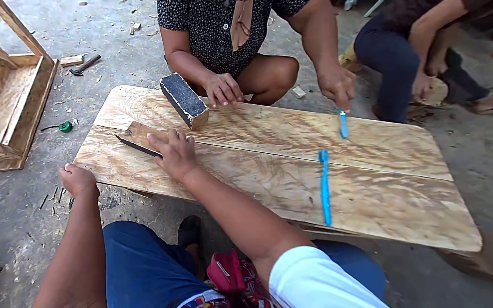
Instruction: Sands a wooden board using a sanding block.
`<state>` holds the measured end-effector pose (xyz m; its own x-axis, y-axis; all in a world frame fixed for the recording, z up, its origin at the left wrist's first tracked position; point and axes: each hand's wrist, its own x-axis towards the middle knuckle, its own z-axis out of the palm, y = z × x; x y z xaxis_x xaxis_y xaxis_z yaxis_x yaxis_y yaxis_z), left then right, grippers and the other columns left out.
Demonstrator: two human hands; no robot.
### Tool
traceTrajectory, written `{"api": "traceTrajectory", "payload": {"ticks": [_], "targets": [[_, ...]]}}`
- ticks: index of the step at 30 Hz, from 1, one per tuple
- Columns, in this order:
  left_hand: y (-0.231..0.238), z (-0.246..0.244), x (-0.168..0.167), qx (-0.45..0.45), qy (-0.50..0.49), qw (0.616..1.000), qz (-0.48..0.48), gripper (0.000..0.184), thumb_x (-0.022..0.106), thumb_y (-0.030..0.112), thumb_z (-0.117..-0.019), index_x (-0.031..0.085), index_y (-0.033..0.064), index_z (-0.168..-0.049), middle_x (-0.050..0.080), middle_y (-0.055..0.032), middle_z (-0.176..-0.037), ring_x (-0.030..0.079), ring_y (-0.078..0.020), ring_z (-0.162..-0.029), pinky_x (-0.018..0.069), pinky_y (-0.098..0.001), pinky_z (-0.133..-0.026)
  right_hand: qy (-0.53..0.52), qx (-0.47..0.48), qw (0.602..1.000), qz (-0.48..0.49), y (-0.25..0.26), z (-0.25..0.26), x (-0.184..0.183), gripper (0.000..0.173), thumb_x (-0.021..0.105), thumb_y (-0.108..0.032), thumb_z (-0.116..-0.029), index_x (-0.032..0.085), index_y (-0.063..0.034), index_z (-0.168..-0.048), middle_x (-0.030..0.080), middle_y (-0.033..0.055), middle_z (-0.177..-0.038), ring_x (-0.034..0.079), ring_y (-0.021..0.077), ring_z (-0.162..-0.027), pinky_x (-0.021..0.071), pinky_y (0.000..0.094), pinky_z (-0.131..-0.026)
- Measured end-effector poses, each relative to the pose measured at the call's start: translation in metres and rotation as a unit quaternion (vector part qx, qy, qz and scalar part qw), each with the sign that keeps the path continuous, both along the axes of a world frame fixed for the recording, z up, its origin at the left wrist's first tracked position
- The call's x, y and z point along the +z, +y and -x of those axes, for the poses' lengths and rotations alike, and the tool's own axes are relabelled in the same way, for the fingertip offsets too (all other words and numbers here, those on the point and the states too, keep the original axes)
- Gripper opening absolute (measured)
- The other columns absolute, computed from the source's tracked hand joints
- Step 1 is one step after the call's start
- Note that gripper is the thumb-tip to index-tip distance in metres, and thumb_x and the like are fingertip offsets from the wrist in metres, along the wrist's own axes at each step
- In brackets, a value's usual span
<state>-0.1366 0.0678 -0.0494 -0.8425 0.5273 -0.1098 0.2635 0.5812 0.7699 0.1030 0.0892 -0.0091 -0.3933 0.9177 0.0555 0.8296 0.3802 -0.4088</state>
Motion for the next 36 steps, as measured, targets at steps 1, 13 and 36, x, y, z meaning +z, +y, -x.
{"api": "traceTrajectory", "payload": {"ticks": [1,13,36], "targets": [[0.0,0.001,0.001,-0.003,0.007,1.0,0.009,0.05,0.022,0.025,-0.1123,0.042,-0.0052,-0.146,0.051,-0.0304,-0.146,0.047,-0.0421,-0.139,0.0358,-0.0624,-0.111,-0.002,0.01,1.0,0.011,0.003,0.001,0.003,0.062,0.072,-0.028,-0.0955,0.05,-0.034,-0.154,0.057,0.0236,-0.136,0.052,0.0429,-0.128,0.0436,0.0602,-0.095],[0.001,-0.001,-0.003,0.019,0.0,0.999,-0.034,0.051,0.023,0.027,-0.1129,0.041,-0.0065,-0.147,0.051,-0.0313,-0.144,0.048,-0.0404,-0.138,0.0369,-0.0553,-0.113,0.031,-0.093,0.98,-0.174,-0.083,-0.19,-0.04,0.048,0.071,-0.037,-0.0902,0.071,-0.0195,-0.135,0.065,0.0312,-0.114,0.062,0.0517,-0.102,0.0472,0.0676,-0.084],[0.003,0.007,-0.015,0.006,-0.01,0.999,-0.032,0.051,0.021,0.029,-0.1127,0.044,-0.0048,-0.143,0.055,-0.0321,-0.137,0.052,-0.0452,-0.132,0.0398,-0.0644,-0.106,0.043,-0.003,0.986,-0.158,-0.046,-0.15,-0.034,0.048,0.075,-0.03,-0.0884,0.071,-0.0193,-0.134,0.064,0.0298,-0.115,0.062,0.0499,-0.101,0.0469,0.064,-0.08]]}}
